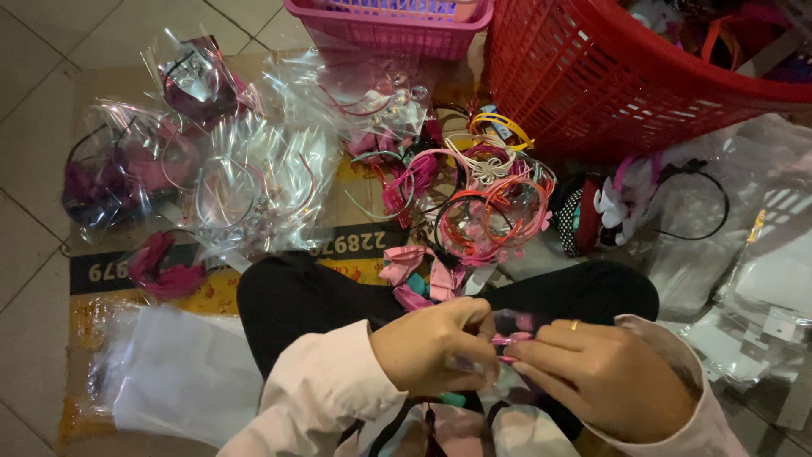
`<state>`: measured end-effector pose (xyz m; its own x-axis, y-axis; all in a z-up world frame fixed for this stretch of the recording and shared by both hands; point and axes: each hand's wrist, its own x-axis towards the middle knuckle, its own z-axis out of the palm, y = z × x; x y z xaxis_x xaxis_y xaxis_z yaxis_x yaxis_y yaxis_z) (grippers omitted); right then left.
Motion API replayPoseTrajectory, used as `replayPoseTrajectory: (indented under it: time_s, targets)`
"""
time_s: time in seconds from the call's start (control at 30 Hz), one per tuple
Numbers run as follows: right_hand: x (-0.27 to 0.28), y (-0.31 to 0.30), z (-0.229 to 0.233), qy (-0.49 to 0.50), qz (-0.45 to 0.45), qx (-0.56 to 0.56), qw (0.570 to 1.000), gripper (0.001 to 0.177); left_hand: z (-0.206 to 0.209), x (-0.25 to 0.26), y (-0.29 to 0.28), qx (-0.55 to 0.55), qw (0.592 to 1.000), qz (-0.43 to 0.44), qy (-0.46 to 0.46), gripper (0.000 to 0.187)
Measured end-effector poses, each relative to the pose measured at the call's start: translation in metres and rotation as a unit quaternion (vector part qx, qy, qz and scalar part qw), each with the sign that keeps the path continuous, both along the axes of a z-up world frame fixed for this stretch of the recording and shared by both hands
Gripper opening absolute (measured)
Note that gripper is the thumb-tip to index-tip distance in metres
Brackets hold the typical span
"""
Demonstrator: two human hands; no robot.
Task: The person packages hair accessories into plastic bags and seals them using an impulse sealer.
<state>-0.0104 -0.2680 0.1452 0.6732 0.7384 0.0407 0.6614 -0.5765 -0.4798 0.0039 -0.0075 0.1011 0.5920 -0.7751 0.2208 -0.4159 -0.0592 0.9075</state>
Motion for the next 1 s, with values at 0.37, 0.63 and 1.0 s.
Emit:
replayPoseTrajectory:
  time_s: [0.37, 0.63, 1.0]
  targets:
    - [-0.013, 0.002, -0.117, 0.201, 0.076, -0.022, 0.976, 0.041, 0.012, -0.012, -0.028, -0.134, 0.988, -0.076, 0.012, 0.020]
    - [0.006, -0.013, -0.156, 0.341, -0.010, 0.159, 0.927, 0.051, 0.092, -0.008, -0.005, -0.144, 0.982, 0.104, 0.059, 0.027]
    - [0.006, -0.017, -0.121, 0.455, -0.187, 0.417, 0.764, 0.031, -0.001, 0.044, 0.061, 0.035, 0.902, 0.429, 0.036, 0.070]
